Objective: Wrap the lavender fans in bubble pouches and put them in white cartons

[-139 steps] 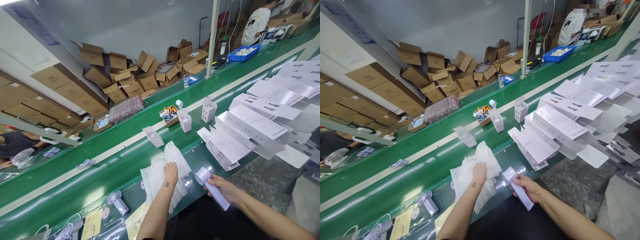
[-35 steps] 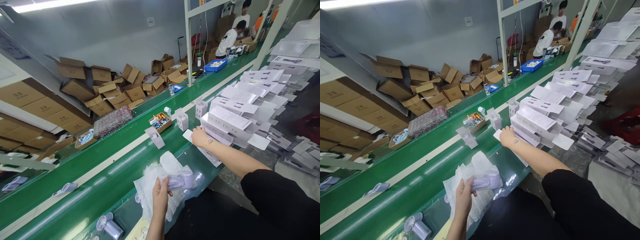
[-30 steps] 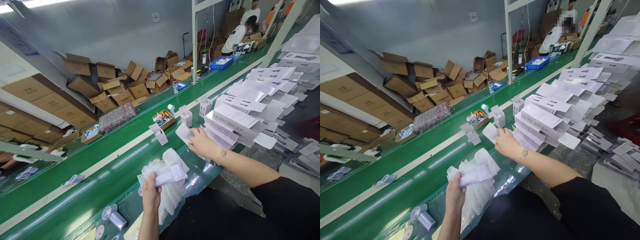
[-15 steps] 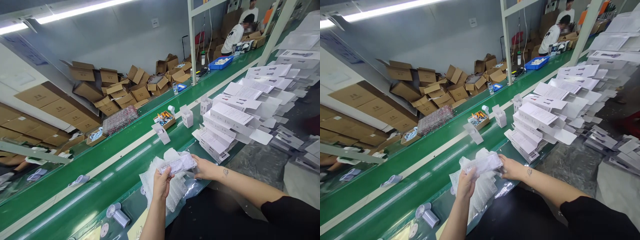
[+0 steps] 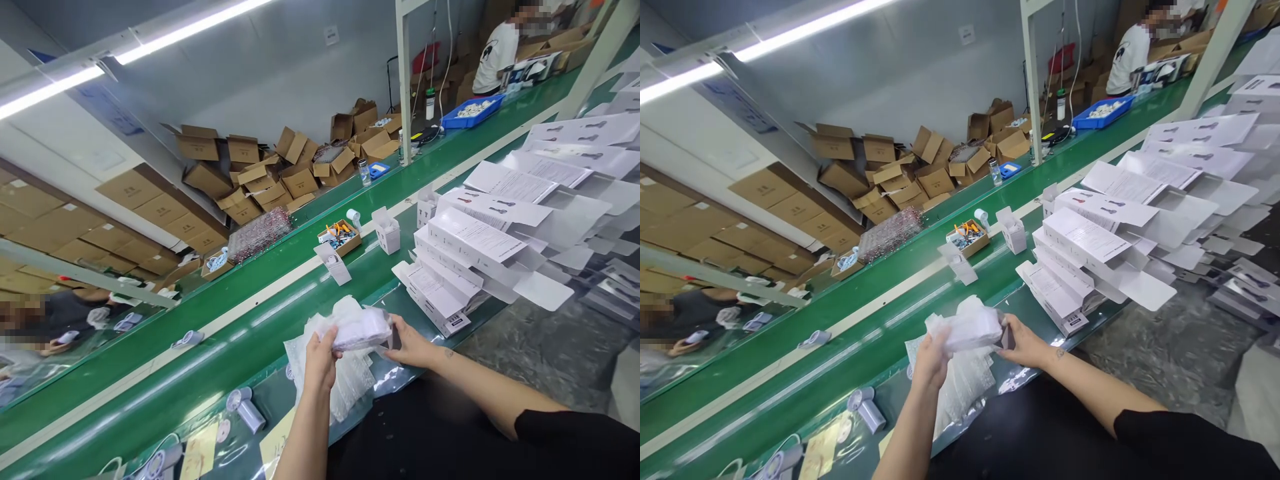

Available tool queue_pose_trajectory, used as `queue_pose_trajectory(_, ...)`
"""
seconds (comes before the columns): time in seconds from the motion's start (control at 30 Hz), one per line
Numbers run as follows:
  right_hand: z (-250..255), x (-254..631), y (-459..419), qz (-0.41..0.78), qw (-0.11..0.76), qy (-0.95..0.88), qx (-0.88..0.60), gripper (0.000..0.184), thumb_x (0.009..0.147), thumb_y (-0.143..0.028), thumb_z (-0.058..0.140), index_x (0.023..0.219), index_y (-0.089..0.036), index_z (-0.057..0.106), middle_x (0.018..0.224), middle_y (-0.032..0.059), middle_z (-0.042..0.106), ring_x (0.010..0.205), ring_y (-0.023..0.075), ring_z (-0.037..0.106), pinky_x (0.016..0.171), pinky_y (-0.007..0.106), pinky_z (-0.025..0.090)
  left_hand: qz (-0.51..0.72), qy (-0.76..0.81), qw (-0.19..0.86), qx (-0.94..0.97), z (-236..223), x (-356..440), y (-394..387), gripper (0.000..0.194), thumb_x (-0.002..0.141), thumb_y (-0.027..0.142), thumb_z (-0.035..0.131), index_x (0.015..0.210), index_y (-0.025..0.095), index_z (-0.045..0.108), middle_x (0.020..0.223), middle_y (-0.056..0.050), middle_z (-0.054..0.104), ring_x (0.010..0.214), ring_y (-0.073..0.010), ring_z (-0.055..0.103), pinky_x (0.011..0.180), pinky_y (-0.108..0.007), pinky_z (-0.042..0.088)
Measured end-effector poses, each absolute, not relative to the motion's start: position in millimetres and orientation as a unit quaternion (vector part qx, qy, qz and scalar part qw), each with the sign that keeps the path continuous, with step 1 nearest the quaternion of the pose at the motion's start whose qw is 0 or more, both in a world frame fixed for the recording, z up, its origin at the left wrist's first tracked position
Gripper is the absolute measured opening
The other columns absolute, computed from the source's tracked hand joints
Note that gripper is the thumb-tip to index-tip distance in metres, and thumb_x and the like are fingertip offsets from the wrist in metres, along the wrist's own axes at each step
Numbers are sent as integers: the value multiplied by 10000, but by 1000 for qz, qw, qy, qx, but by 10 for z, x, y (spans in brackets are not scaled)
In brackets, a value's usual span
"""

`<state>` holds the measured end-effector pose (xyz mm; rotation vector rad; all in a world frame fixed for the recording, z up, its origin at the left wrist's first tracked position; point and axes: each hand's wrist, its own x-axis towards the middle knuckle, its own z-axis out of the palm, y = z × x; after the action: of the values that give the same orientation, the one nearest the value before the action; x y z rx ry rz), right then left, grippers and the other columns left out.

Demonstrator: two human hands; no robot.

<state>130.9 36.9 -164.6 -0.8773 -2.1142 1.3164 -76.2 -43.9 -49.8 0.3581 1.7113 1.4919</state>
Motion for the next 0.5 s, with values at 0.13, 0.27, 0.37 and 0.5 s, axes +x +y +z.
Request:
queue_pose_trajectory(0.13,-1654,1432,495,490,217,-791,-294,709,644,-349,717,1243,-200,370,1236,129,477,1147,288,487,977,450,406,546,747,319,207,-484,-718,-549,428,691,455,672,975,154,564,858,-50,625,601,-127,550,448,-223,420)
queue_pose_trajectory(0.27,-1624,1400,512,454,237,-822,-249,650,640,-261,682,1215,-190,388,1232,126,477,1133,286,482,972,441,411,305,785,159,515,-410,-281,-524,170,817,324,529,890,184,592,840,-73,625,776,-207,586,674,-317,476)
queue_pose_trajectory(0.37,-1625,1382,468,426,248,-843,-216,721,616,-195,648,1267,-198,338,1214,121,494,1113,292,486,960,459,415,97,773,120,615,-407,-21,-338,161,843,243,470,939,185,587,889,-94,625,856,-238,587,716,-330,460)
queue_pose_trajectory(0.5,-1671,1429,413,413,267,-838,-237,767,624,-173,603,1311,-205,263,1290,146,428,1188,306,444,981,475,407,9,793,164,586,-469,81,-166,317,877,335,484,1131,151,528,952,-112,638,864,-252,596,721,-349,469)
